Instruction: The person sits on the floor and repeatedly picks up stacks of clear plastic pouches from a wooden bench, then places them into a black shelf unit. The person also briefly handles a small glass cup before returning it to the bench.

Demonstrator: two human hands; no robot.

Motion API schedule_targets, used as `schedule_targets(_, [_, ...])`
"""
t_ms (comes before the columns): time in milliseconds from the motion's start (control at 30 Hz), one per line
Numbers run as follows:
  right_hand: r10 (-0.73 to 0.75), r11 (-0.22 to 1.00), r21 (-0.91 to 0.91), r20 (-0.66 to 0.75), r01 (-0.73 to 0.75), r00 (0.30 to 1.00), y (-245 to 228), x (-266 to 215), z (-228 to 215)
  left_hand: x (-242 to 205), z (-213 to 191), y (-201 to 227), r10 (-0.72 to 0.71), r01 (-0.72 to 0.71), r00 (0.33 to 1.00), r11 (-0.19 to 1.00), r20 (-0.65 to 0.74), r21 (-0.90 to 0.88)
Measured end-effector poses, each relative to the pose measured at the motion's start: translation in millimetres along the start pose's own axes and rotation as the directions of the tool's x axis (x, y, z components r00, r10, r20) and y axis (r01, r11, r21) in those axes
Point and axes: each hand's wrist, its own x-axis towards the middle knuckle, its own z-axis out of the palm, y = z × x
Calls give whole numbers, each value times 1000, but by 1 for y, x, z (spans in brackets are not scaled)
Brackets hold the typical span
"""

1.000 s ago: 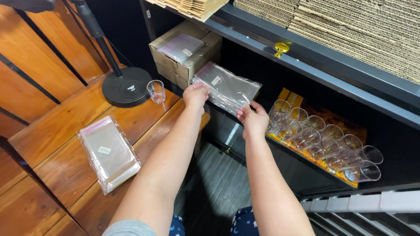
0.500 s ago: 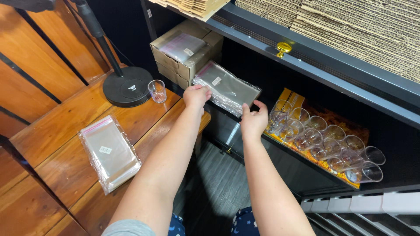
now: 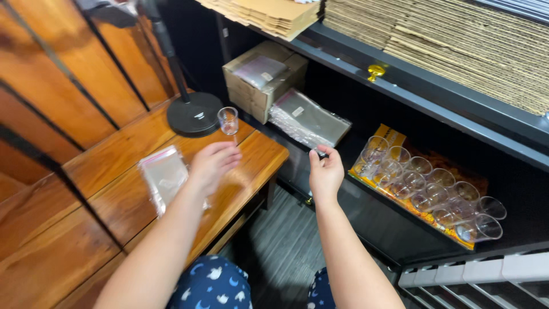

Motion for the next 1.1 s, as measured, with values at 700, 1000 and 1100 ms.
schedule_targets(700, [443, 787, -40, 731, -615, 519, 1, -201, 82, -130, -186, -29, 511, -238, 859, 332, 38, 913])
schedule_targets(1000, [456, 795, -105, 753, -597, 475, -27, -215, 81, -166, -156, -15, 345, -182, 936, 297, 72, 937])
schedule_targets(1100, [447, 808, -107, 753, -580, 483, -37, -218, 77, -151, -164, -30, 398, -176, 914, 202, 83, 964])
